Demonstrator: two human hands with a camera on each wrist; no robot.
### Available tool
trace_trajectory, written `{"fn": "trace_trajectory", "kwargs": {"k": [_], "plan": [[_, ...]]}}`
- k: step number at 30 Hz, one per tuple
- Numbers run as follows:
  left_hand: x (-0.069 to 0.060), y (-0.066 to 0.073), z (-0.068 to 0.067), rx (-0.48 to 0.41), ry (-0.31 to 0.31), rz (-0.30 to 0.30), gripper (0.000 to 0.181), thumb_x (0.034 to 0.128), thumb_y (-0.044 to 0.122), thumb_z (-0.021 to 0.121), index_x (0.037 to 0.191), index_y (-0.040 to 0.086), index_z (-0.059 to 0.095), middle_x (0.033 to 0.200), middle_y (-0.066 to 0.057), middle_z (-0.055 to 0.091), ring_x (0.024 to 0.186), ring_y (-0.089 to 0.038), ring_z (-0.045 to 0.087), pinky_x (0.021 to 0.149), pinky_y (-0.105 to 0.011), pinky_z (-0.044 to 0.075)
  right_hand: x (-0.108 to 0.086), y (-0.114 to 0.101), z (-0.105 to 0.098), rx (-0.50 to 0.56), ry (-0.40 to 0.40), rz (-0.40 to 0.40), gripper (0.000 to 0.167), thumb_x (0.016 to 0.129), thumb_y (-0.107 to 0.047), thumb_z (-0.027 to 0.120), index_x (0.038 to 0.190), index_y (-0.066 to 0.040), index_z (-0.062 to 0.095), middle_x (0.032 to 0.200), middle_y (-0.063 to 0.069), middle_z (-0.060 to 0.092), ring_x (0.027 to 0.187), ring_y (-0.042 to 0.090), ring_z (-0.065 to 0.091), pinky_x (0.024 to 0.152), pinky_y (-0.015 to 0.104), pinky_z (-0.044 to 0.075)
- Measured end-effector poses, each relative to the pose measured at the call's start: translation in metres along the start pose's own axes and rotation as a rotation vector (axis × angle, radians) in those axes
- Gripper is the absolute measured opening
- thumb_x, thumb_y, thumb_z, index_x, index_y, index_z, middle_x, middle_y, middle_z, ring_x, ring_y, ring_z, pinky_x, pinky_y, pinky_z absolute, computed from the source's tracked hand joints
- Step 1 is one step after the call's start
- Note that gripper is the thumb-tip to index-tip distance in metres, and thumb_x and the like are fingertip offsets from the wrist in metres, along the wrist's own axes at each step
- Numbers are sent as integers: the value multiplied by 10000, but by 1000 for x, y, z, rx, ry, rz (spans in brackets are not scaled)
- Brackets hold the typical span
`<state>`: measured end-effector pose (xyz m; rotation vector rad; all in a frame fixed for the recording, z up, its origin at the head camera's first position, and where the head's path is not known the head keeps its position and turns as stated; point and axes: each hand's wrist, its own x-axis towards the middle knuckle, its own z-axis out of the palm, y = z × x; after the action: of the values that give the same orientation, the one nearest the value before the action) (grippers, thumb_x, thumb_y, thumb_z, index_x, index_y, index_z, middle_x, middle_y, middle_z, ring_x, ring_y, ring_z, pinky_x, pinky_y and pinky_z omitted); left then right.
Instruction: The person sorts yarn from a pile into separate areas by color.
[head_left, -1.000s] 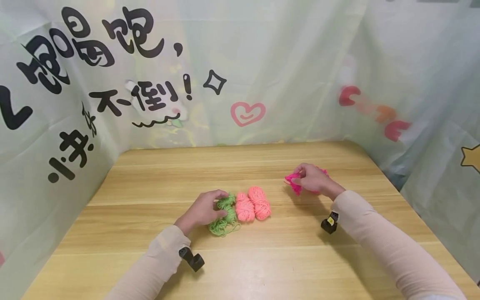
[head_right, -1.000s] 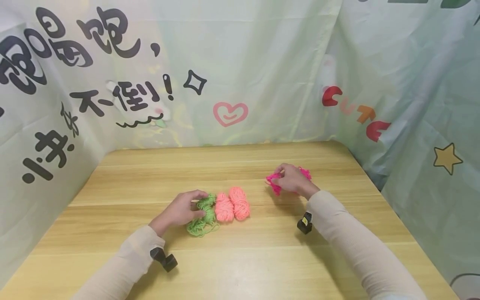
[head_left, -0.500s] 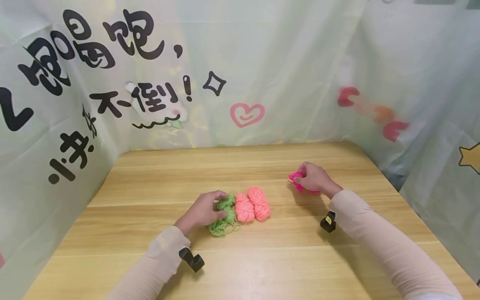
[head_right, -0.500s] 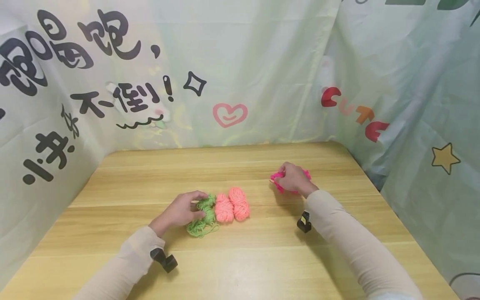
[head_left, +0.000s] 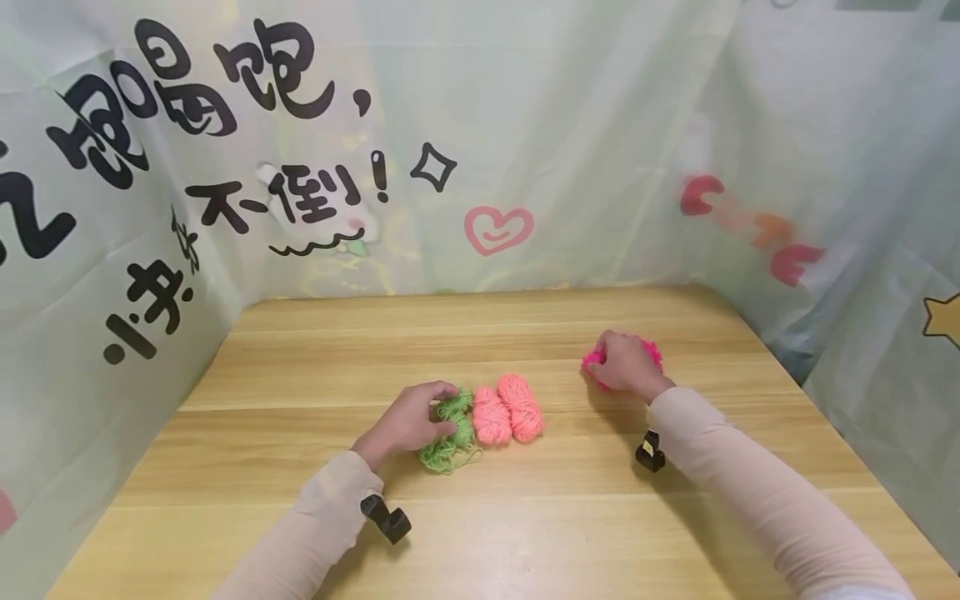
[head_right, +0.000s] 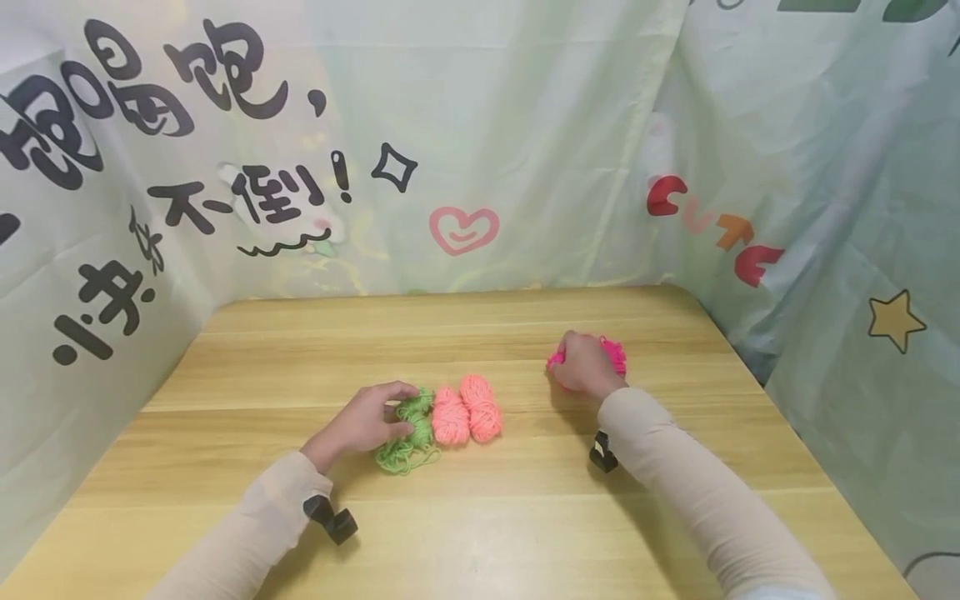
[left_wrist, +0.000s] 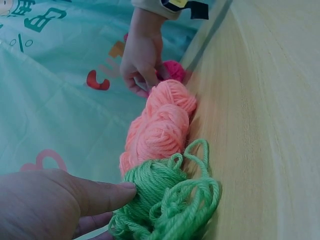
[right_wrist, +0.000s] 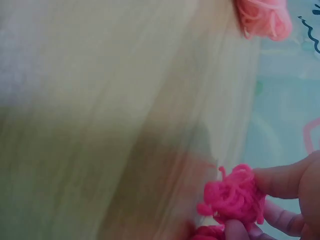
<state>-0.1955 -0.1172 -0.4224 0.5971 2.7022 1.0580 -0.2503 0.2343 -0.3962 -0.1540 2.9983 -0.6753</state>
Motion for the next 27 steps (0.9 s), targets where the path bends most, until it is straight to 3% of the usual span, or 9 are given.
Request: {"fn": "trace_trajectory", "kwargs": {"k": [12,21,27], "plan": [[0,1,-1,8,-7,-12,471,836,101,766,1270,77,585,1258,-149,597,1028,-314,617,907,-421,507,-1,-3,4,-79,29,-24,196,820,-135,729,828,-7,581,759,86,568,706,241,521,601,337,455],[0,2,-2,15,3,-5,465,830,92,770,1259,74,590,1242,-144,606,1021,-316,624,905,-422,511,-3,-3,3,-85,73,-56,291,802,-80,723,1006,76,586,880,166,583,827,307,540,736,435,495],[-1,2,-1,20,-8,-1,468,838,114,766,1268,73,584,1249,-153,601,1021,-317,623,902,-421,511,-6,-2,0,-54,76,-63,338,829,-107,691,1072,98,576,889,179,585,785,298,539,731,438,505]]}}
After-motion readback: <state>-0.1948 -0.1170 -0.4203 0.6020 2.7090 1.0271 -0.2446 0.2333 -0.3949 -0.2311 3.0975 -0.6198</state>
